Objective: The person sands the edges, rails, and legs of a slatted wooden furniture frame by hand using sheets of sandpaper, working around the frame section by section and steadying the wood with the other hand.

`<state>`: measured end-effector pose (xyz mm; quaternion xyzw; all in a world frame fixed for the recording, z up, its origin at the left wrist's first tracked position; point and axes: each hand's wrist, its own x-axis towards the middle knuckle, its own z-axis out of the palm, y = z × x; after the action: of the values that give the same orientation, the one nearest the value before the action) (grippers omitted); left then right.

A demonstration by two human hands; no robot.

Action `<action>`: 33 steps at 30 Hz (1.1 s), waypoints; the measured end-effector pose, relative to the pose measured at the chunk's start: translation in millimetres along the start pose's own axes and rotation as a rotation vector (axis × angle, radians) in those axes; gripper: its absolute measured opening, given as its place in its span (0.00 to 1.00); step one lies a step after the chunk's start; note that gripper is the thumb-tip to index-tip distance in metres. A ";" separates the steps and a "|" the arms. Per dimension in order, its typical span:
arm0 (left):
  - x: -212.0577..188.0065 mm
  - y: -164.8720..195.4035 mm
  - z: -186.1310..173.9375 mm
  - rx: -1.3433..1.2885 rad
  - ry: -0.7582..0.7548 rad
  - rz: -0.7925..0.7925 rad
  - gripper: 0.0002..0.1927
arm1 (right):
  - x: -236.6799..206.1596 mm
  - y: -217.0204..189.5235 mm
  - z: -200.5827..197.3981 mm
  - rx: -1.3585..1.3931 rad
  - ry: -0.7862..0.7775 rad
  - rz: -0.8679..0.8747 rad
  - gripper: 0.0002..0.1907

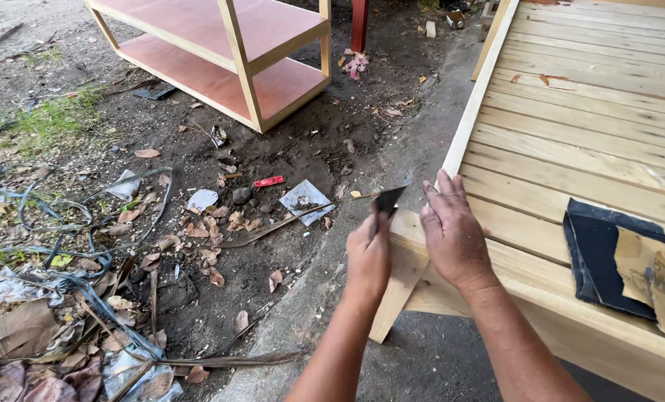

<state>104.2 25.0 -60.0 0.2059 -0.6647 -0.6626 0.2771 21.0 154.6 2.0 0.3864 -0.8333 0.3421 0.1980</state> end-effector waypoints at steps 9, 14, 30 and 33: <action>-22.0 -84.4 -22.0 -0.380 -0.123 -0.516 0.20 | 9.6 -39.2 -14.2 -0.238 -0.146 -0.049 0.14; -27.1 -75.0 -4.1 -0.332 -0.090 -0.058 0.25 | 5.1 -60.5 -3.0 -0.176 0.036 -0.054 0.13; -77.6 -78.2 59.3 -0.415 0.502 0.281 0.22 | -2.9 -61.3 -4.7 -0.077 0.186 -0.088 0.09; -74.7 -86.2 35.1 -0.910 0.396 -0.391 0.24 | -2.5 -61.8 -4.2 -0.092 0.198 -0.099 0.09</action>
<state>130.5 96.6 -151.7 0.3062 -0.1943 -0.8717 0.3297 71.0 130.0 29.1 0.3821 -0.8045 0.3295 0.3134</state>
